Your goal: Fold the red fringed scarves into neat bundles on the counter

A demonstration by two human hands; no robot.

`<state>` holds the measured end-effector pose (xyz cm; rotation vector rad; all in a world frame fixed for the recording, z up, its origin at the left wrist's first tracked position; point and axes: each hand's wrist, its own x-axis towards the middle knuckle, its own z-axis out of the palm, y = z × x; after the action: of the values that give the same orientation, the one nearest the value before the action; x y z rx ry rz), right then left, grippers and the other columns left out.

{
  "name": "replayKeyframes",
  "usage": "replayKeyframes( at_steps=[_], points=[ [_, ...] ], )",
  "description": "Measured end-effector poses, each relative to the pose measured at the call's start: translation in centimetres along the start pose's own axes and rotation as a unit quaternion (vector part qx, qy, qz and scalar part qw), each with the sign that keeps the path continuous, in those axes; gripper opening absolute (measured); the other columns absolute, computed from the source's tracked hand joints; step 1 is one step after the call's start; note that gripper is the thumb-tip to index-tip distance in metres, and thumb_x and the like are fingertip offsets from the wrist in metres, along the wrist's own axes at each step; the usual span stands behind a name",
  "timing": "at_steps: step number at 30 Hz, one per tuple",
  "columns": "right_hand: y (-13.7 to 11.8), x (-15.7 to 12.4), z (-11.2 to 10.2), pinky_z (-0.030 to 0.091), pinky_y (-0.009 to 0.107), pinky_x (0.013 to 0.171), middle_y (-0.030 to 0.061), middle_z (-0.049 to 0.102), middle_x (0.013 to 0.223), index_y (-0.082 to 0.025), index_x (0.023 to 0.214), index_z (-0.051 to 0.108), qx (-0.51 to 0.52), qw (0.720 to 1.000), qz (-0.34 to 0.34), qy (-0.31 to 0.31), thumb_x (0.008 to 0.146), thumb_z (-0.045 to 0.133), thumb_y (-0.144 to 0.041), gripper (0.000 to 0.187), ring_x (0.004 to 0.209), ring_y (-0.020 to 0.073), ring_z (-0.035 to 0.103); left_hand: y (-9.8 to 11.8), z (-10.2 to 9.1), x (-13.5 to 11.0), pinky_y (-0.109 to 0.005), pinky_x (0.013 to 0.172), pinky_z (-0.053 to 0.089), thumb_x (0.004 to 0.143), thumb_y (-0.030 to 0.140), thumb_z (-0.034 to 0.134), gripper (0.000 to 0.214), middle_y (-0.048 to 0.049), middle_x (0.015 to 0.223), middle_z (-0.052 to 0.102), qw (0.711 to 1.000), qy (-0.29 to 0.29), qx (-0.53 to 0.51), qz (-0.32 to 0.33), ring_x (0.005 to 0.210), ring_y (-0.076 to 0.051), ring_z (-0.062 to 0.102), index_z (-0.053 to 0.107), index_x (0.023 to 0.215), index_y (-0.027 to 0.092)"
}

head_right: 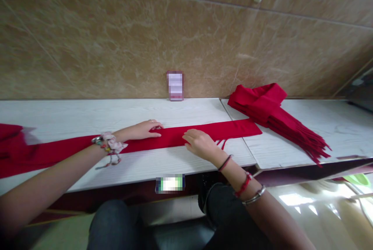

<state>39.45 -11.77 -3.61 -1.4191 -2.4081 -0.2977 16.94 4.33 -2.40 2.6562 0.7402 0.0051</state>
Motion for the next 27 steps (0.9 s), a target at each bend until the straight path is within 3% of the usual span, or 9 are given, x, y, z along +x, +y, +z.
replayKeyframes(
  at_steps=[3, 7, 12, 21, 27],
  points=[
    [-3.3, 2.8, 1.0, 0.048, 0.033, 0.082, 0.013, 0.065, 0.1, -0.01, 0.102, 0.061, -0.02, 0.997, -0.043, -0.059, 0.087, 0.049, -0.018, 0.021, 0.096, 0.0203, 0.058, -0.9, -1.5, 0.9, -0.022, 0.066, 0.039, 0.075, 0.045, 0.052, 0.035, -0.0013, 0.079, 0.061, 0.994, -0.089, -0.05, -0.043, 0.072, -0.015, 0.052, 0.059, 0.093, 0.015],
    [-6.0, 5.0, 1.0, 0.049, 0.029, 0.063, 0.0119, 0.063, 0.092, -0.011, 0.1, 0.059, -0.074, 0.988, -0.047, -0.124, 0.089, 0.042, -0.011, 0.02, 0.086, 0.0201, 0.058, -1.2, -2.8, 2.0, -0.022, 0.061, 0.036, 0.069, 0.046, 0.056, 0.032, -0.0009, 0.071, 0.059, 0.983, -0.167, -0.075, -0.026, 0.066, -0.014, 0.049, 0.058, 0.07, 0.015],
    [-6.6, 6.1, 0.8, 0.046, 0.029, 0.057, 0.0122, 0.062, 0.094, -0.012, 0.097, 0.059, -0.104, 0.984, -0.03, -0.142, 0.086, 0.044, -0.007, 0.019, 0.085, 0.0217, 0.058, -1.2, -2.3, 2.7, -0.022, 0.066, 0.038, 0.065, 0.037, 0.06, 0.026, -0.0013, 0.077, 0.062, 0.986, -0.122, -0.113, -0.014, 0.072, -0.014, 0.052, 0.061, 0.079, 0.014],
    [-6.6, 5.7, 2.3, 0.044, 0.033, 0.063, 0.0111, 0.06, 0.084, -0.011, 0.097, 0.06, -0.14, 0.988, 0.005, -0.065, 0.088, 0.04, -0.009, 0.022, 0.081, 0.0224, 0.055, -0.7, -1.6, 3.3, -0.024, 0.065, 0.036, 0.072, 0.046, 0.052, 0.033, -0.0005, 0.071, 0.059, 0.987, -0.103, -0.125, 0.002, 0.068, -0.014, 0.048, 0.059, 0.071, 0.014],
    [-4.9, 5.4, 0.5, 0.043, 0.03, 0.066, 0.0102, 0.061, 0.086, -0.013, 0.119, 0.052, -0.137, 0.989, 0.063, -0.008, 0.092, 0.035, -0.014, 0.032, 0.079, 0.0197, 0.055, 0.8, -3.1, 3.3, -0.025, 0.064, 0.038, 0.069, 0.053, 0.057, 0.039, -0.0002, 0.075, 0.059, 0.955, -0.059, -0.291, -0.011, 0.069, -0.013, 0.049, 0.058, 0.077, 0.015]
  ],
)
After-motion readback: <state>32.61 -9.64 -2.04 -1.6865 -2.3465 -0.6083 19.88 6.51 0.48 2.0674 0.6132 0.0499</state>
